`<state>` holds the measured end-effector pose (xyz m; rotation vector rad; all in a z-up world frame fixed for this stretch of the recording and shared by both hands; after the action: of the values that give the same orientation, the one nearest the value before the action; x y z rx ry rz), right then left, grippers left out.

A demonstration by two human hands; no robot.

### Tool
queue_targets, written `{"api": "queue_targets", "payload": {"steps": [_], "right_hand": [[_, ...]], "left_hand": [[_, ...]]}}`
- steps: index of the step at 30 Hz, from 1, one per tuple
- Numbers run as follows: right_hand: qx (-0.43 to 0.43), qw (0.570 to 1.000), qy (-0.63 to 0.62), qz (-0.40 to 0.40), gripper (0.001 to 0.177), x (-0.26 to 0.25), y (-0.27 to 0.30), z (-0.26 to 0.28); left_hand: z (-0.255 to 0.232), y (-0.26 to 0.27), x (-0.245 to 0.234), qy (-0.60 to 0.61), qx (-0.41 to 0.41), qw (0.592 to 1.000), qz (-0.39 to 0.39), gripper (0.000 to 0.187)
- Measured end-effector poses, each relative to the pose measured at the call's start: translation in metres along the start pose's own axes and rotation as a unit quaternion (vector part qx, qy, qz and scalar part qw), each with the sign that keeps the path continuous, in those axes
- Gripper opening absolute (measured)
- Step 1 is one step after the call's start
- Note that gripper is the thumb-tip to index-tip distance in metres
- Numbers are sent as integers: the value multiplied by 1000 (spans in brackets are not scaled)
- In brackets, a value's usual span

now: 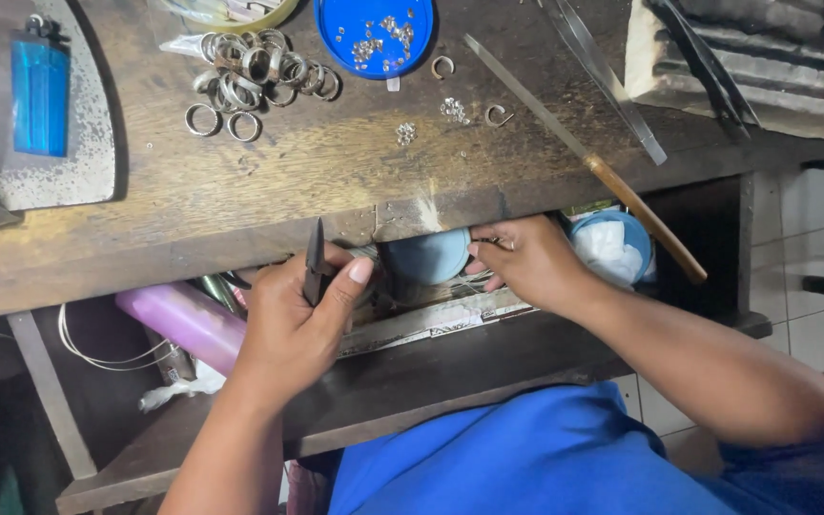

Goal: Filing the edges of small metal rings and components at a jewelry workbench using pliers and a hand file.

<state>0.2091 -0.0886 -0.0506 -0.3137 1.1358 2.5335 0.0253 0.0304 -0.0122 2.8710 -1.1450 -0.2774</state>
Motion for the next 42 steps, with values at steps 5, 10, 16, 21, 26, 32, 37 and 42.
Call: {"api": "queue_targets", "payload": {"steps": [5, 10, 16, 21, 26, 32, 37, 42], "right_hand": [[-169, 969, 178, 5, 30, -6, 12, 9], [-364, 904, 215, 65, 24, -14, 49, 55], [-498, 833, 229, -80, 16, -32, 46, 110], [-408, 829, 353, -147, 13, -26, 22, 109], [-443, 754, 433, -220, 7, -18, 21, 109], [-446, 729, 459, -244, 9, -15, 21, 107], [-360, 873, 317, -82, 10, -27, 30, 98], [-329, 936, -119, 45, 4, -26, 31, 87]], "left_hand": [[-3, 2, 1, -56, -34, 998, 18, 21], [0, 1, 5, -92, -82, 991, 48, 23], [0, 0, 11, -128, -42, 987, 87, 30], [2, -1, 12, -101, -81, 986, 107, 29], [-1, -5, 14, -80, -73, 988, 112, 22], [2, -4, 16, -66, -55, 991, 104, 22], [-2, -3, 20, -49, -17, 993, 102, 21], [0, 0, 29, -60, -62, 988, 130, 20]]}}
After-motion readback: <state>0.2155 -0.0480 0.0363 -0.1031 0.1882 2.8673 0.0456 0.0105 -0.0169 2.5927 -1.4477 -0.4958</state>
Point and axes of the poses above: each hand's wrist, its own y-axis away from the middle knuckle, its own x-axis out of the palm, z = x × y, the point moved 4 cm from there along -y, towards the middle knuckle, and after that the axes turned 1 degree about -x, right-handed, at the moved point
